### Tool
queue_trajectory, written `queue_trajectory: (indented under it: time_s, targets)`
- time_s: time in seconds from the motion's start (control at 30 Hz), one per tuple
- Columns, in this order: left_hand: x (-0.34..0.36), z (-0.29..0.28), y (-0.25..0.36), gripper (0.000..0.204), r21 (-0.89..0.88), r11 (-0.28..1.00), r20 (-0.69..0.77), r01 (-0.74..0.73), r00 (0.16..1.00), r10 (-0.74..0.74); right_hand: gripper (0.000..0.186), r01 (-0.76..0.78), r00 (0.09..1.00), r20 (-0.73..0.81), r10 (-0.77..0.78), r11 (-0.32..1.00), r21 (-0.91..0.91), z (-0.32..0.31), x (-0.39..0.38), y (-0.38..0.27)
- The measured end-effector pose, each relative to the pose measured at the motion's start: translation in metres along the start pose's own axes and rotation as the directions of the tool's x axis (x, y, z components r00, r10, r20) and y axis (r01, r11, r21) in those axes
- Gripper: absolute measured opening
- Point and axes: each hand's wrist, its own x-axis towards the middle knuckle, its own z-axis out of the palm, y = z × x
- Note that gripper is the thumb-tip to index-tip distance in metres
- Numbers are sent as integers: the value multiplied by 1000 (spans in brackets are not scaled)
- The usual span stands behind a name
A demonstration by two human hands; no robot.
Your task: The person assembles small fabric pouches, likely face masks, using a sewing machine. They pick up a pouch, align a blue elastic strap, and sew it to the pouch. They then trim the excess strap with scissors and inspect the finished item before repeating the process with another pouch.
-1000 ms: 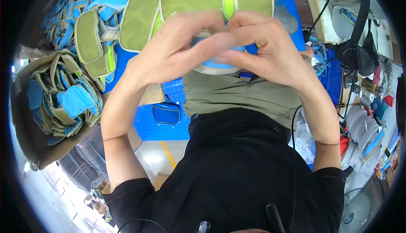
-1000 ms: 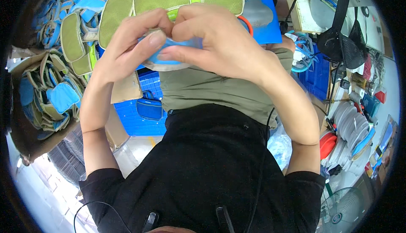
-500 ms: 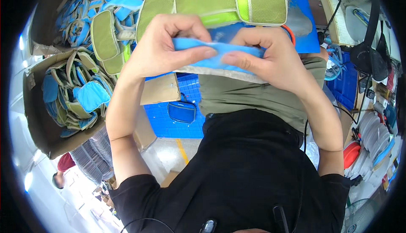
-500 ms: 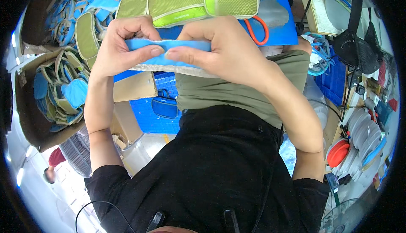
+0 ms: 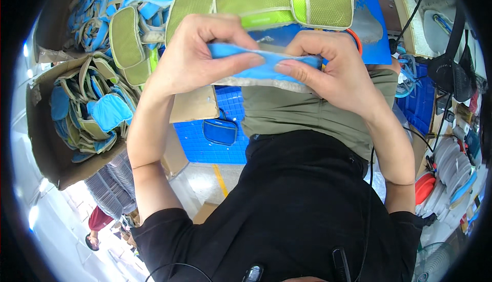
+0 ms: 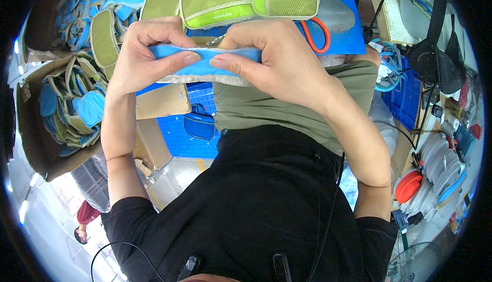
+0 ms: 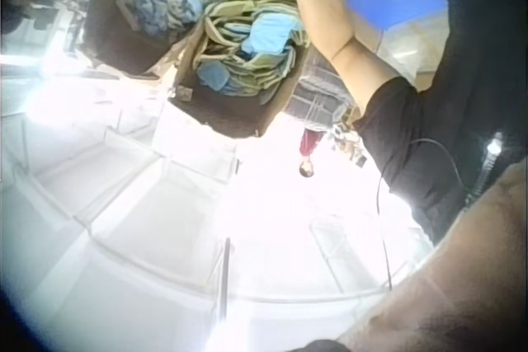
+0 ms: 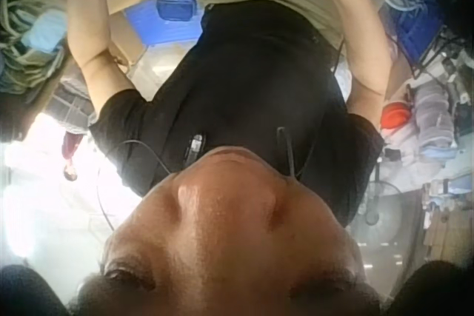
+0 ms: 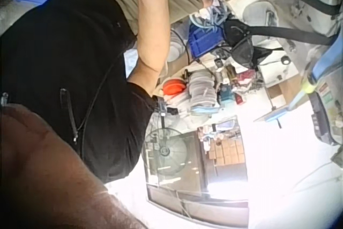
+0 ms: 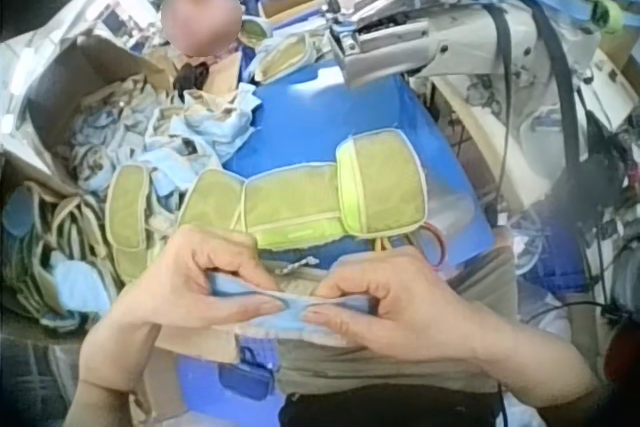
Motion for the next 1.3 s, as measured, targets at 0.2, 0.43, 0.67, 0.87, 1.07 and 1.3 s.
queue_trajectory:
  time_s: [0.2, 0.43, 0.67, 0.87, 1.07, 1.3]
  targets:
    - [-3, 0, -4, 8, -3, 1000, -18, -23, 1000, 23, 25, -27, 1000, 13, 27, 1000, 9, 2, 2, 1]
    - [-2, 7, -3, 8, 0, 998, -60, 56, 997, -56, 25, 88, 994, -66, -86, 996, 25, 11, 5, 21]
    - [-6, 10, -7, 9, 22, 997, -72, 79, 994, -77, 53, -252, 806, -585, -89, 843, -476, -78, 13, 104]
    - [2, 9, 8, 7, 54, 998, -22, 40, 999, -39, 58, -188, 823, -521, 227, 974, 128, -88, 27, 138]
    - [6, -5, 42, 11, 168, 983, -8, -76, 997, 79, 31, 188, 886, -321, -336, 891, -414, -57, 12, 35]
    - [38, -14, 78, 15, 433, 833, 110, -345, 937, 331, 30, 223, 955, -142, -260, 947, -232, -30, -5, 8]
